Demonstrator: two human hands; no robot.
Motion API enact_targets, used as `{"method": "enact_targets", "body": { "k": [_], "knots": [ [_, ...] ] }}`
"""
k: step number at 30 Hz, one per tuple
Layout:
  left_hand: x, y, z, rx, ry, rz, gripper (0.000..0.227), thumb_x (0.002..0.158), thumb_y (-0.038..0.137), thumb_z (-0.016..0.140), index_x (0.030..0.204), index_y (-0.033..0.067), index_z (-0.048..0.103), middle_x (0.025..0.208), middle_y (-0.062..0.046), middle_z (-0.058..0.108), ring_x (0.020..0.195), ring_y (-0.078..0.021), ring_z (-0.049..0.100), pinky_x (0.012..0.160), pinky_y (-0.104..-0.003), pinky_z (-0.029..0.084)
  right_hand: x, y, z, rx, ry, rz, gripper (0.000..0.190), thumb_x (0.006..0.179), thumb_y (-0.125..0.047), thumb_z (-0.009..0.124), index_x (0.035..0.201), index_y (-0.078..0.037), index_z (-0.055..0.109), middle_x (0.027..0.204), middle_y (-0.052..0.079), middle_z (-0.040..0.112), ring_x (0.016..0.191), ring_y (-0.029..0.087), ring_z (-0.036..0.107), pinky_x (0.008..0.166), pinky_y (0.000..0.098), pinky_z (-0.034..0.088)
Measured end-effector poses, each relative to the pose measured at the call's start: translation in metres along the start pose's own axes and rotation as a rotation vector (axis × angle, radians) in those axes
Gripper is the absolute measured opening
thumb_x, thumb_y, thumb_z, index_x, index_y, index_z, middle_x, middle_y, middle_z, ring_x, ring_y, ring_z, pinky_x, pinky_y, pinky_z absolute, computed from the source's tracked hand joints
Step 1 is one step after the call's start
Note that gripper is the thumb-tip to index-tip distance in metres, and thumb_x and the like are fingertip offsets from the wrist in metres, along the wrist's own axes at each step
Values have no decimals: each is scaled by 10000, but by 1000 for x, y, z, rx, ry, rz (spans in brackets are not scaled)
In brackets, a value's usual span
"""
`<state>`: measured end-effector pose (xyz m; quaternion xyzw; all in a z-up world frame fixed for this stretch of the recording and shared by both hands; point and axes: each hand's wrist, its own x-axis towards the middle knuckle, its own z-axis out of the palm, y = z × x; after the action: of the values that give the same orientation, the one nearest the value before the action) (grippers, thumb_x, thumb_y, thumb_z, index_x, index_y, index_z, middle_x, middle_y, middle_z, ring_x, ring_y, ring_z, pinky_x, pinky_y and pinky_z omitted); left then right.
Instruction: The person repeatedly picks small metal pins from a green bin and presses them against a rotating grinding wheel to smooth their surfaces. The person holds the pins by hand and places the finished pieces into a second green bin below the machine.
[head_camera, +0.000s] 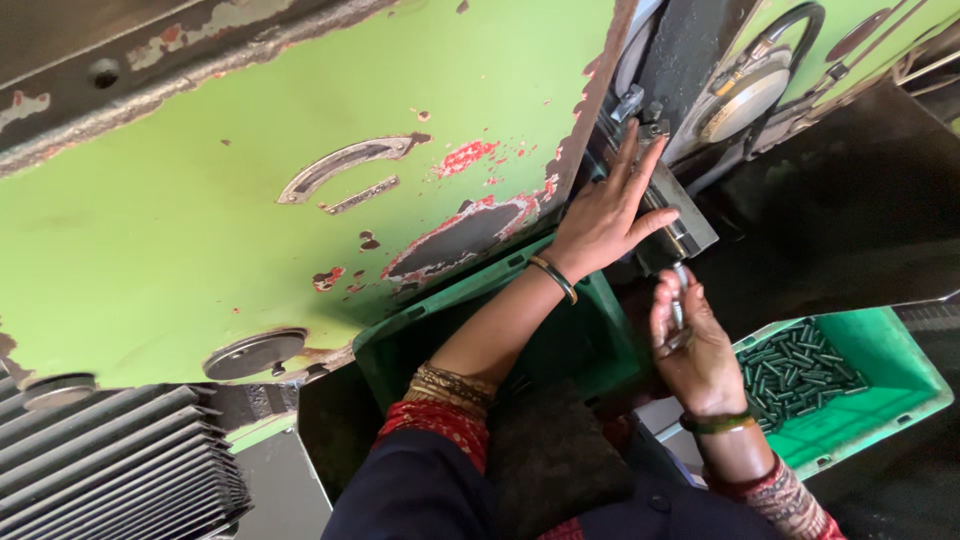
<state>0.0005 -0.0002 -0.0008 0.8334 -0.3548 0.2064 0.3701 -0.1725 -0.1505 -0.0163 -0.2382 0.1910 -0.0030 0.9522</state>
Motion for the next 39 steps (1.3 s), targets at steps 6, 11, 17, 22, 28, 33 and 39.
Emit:
{"method": "enact_targets", "body": {
  "k": [6, 11, 17, 22, 28, 33, 39],
  "knots": [
    [1, 0, -3, -27, 28, 44, 1106, 919, 778, 554, 1686, 157, 55, 1709, -294, 148, 1064, -459, 722, 710, -385, 630, 39, -8, -19, 162, 120, -45, 107, 1065, -192, 644, 1126, -111, 680, 1062, 28, 735, 957, 114, 699, 881, 269, 627],
    [7, 4, -3, -23, -145, -59, 1338, 616, 898, 602, 1587, 135, 86, 1643, -366, 138, 862, -443, 747, 581, -396, 620, 38, -2, -22, 226, -57, -48, 190, 1134, -213, 662, 1089, -29, 643, 1023, 78, 701, 1003, 209, 676, 945, 354, 599],
    [1, 0, -3, 4, 17, 67, 1165, 878, 812, 569, 1682, 153, 43, 1691, -330, 127, 1076, -481, 713, 751, -412, 632, 11, 1, -2, -91, -10, 34, 472, 845, 69, 407, 1297, -12, 520, 1368, 236, 602, 1334, 364, 572, 1157, 462, 448],
    [2, 2, -4, -6, -75, -23, 1024, 932, 736, 530, 1651, 152, 96, 1693, -331, 162, 950, -450, 735, 678, -411, 626, -6, -1, 9, -222, -1, 10, 462, 1004, -56, 455, 1461, 7, 464, 1437, 185, 576, 1372, 247, 543, 1161, 381, 447],
    [2, 4, -4, -15, -65, -37, 924, 985, 673, 504, 1653, 163, 121, 1709, -301, 168, 924, -428, 740, 661, -410, 621, 6, -9, -1, 28, -45, -33, 319, 1085, -139, 576, 1400, -86, 588, 1296, 59, 691, 1161, 143, 666, 1029, 306, 550],
    [-2, 3, -2, -3, -20, -34, 862, 1034, 624, 497, 1670, 184, 115, 1731, -258, 182, 913, -396, 745, 696, -407, 623, 29, -13, -8, 14, 31, -50, 128, 1035, -169, 659, 1156, -127, 659, 1160, 11, 724, 1027, 113, 680, 963, 278, 575],
    [4, -3, 6, -31, -148, -63, 1305, 621, 912, 550, 1579, 157, 84, 1637, -369, 124, 611, -322, 744, 423, -356, 570, 37, -3, -7, 20, 18, -55, 117, 1031, -208, 711, 1106, -125, 675, 1035, -31, 686, 1000, 111, 646, 966, 298, 547]
  ]
}}
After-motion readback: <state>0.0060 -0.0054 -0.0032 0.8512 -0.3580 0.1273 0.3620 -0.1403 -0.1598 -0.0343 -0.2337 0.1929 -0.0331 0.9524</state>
